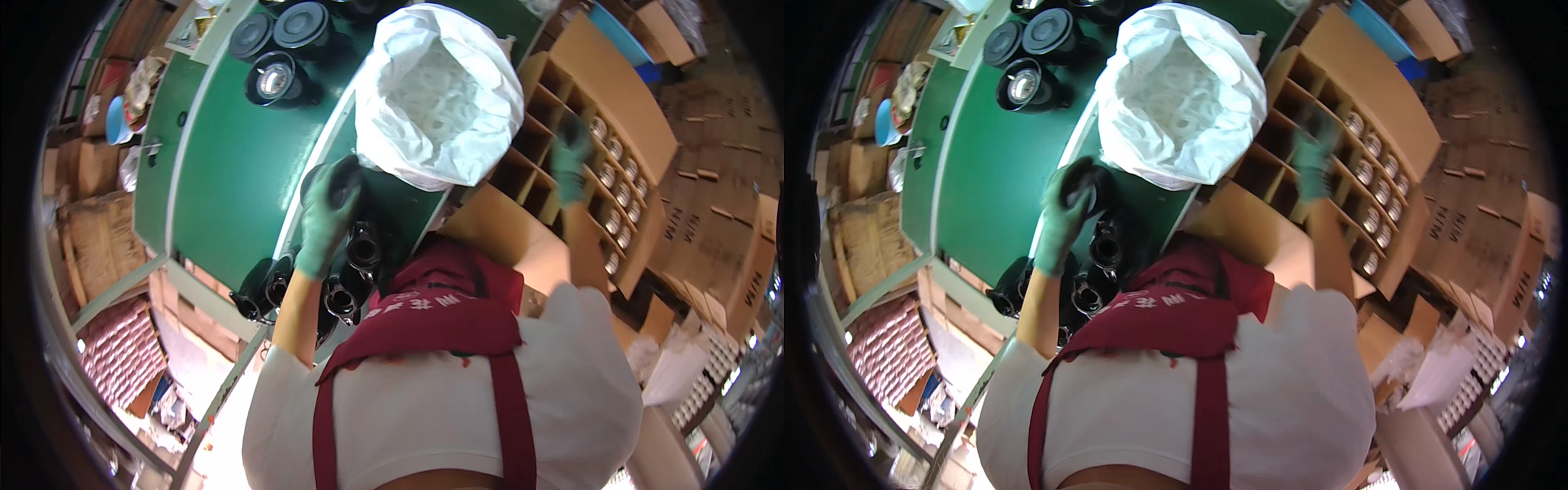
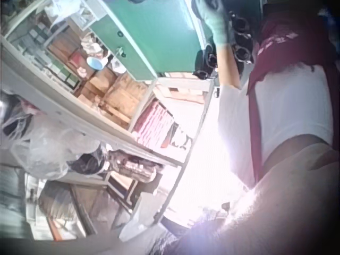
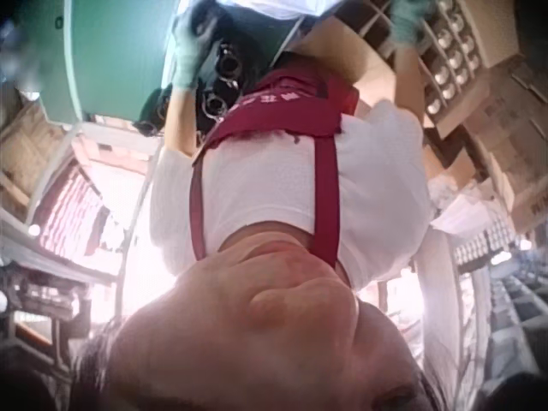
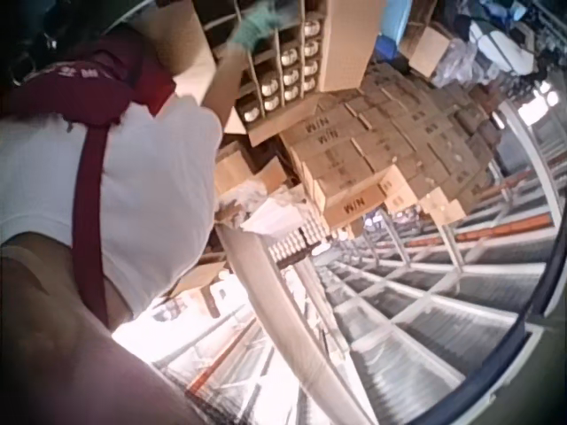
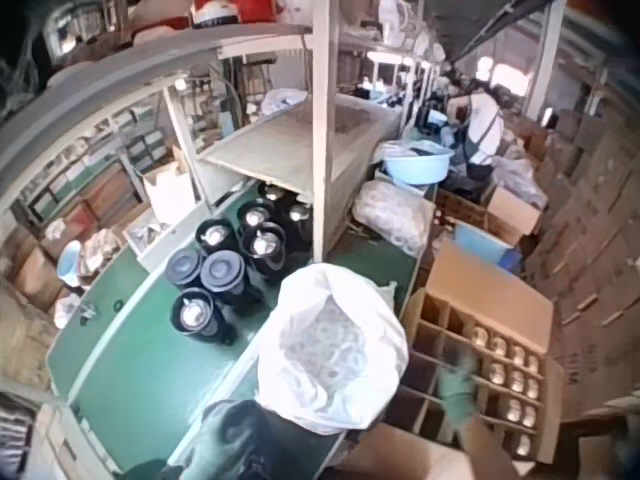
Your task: The person repeatedly picks up black teapots and silver foil-wrapped items from a green workbench, places them into a white bag, and then into a cardboard box with internal dividers. The person also moves a large flat board and continues the packing cycle.
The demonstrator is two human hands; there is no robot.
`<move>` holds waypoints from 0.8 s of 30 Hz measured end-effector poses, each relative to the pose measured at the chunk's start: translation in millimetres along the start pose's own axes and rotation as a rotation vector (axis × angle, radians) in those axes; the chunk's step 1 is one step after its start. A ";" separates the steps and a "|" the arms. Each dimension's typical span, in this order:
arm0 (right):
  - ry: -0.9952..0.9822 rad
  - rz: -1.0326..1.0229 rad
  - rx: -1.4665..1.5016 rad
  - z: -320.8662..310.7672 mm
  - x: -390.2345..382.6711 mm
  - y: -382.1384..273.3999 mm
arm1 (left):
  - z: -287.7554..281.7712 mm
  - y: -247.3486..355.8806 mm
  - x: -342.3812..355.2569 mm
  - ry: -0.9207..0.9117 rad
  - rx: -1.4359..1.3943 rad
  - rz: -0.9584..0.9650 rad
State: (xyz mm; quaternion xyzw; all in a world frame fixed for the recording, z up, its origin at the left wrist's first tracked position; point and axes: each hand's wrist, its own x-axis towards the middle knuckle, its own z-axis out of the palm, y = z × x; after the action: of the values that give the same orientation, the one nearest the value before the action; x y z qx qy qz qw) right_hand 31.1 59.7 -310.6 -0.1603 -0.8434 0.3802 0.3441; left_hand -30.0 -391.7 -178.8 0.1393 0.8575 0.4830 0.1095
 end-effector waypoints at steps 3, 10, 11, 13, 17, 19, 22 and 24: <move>-0.126 0.290 -0.588 -114.5 -1.0 106.9 | 60.5 -1.4 54.8 0.006 0.225 0.215; -0.277 0.415 -0.687 -211.1 -66.6 308.1 | 224.7 -115.1 180.3 -0.244 0.848 0.235; -0.352 0.508 -0.720 -237.6 -65.5 337.0 | 241.4 -97.2 194.8 -0.288 0.882 0.185; -0.431 0.674 -0.736 -175.6 -18.1 256.9 | 225.9 -126.8 172.8 -0.159 0.834 0.072; -0.760 0.888 -0.985 -187.7 22.3 235.9 | 212.2 -89.7 186.8 -0.218 0.614 0.052; -0.728 0.753 -1.220 -181.1 7.8 263.3 | 197.1 -96.3 183.1 -0.185 0.422 0.123; -0.308 0.370 -1.197 -165.6 -19.5 251.9 | 176.4 -26.9 168.1 -0.145 -0.248 -0.060; -0.216 0.318 -0.671 -136.5 12.7 129.7 | 159.2 3.8 146.2 -0.125 -0.213 0.123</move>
State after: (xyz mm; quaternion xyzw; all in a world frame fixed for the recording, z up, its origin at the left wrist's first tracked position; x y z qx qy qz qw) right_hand 119.1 224.4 -337.6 -0.3520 -0.9169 0.1463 0.1185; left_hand -115.2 -212.5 -264.4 0.2090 0.7827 0.5674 0.1472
